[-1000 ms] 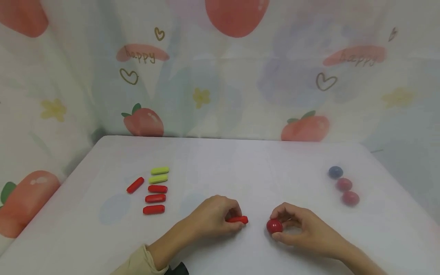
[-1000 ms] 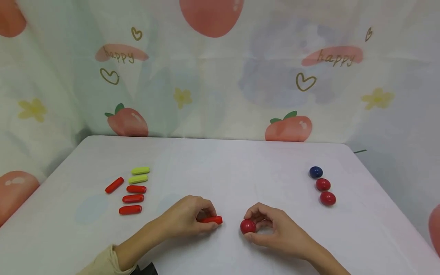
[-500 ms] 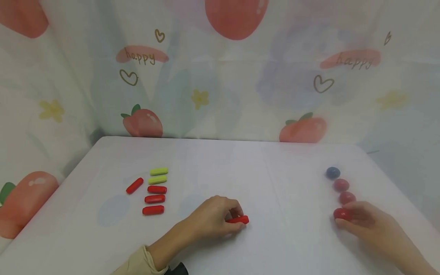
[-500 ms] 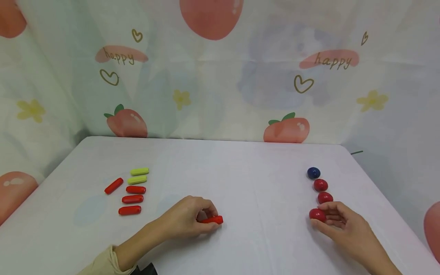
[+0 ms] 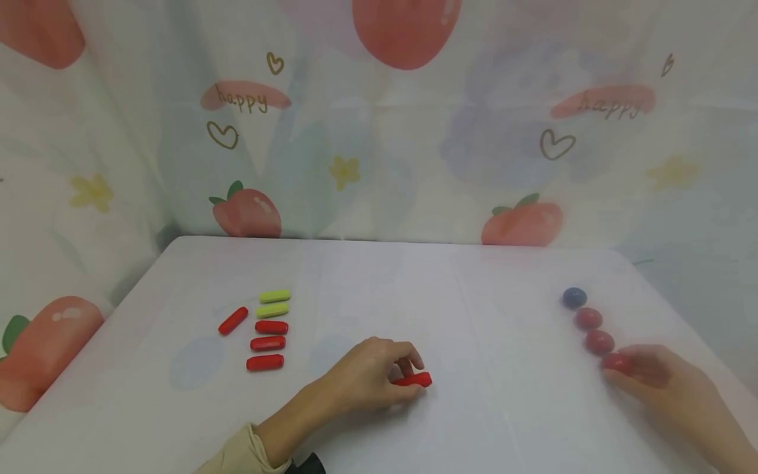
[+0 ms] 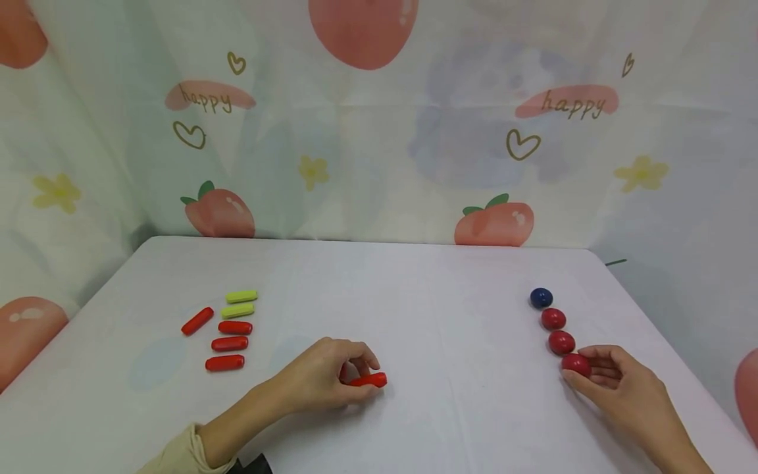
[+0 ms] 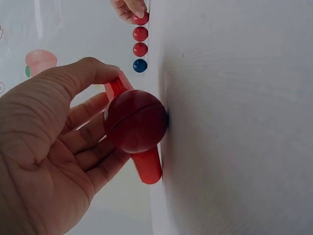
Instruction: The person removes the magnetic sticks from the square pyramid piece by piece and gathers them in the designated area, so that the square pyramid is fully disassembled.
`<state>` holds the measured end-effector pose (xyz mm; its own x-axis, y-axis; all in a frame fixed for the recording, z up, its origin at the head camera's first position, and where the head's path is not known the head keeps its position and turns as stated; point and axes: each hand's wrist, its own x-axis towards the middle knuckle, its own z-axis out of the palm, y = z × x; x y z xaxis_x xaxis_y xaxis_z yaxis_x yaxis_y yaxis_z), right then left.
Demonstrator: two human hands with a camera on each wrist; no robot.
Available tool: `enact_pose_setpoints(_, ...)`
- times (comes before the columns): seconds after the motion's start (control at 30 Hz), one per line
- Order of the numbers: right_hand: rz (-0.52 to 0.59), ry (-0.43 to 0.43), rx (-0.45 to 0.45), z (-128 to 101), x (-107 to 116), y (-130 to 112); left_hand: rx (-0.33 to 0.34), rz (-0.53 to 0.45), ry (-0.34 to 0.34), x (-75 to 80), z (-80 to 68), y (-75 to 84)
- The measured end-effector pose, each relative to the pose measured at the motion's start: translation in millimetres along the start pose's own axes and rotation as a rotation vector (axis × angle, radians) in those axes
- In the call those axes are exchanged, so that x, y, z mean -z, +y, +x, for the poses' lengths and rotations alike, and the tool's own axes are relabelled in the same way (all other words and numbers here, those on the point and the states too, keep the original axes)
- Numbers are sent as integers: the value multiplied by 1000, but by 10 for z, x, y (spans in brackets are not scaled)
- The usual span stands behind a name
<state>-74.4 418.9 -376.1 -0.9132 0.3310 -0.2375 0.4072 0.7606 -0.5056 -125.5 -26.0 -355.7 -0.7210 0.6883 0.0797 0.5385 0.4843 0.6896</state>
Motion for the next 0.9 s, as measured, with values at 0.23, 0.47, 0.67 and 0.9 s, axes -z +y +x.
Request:
enact_pose_setpoints(0.23,-89,40,-82,-65,96,-39,-68,-71,50,1,4,21)
enact_pose_setpoints(0.47,-100,180,95,-283,95,-373,-89,-110,83,37,-15,19)
enact_pose_setpoints(0.67,-77,220,315,-428,-149,-745,-124,-227,61,32,-6,-3)
enact_pose_setpoints(0.9,125,232,821,-565,-584,-1098,-215,-275,41,34,-7,-22)
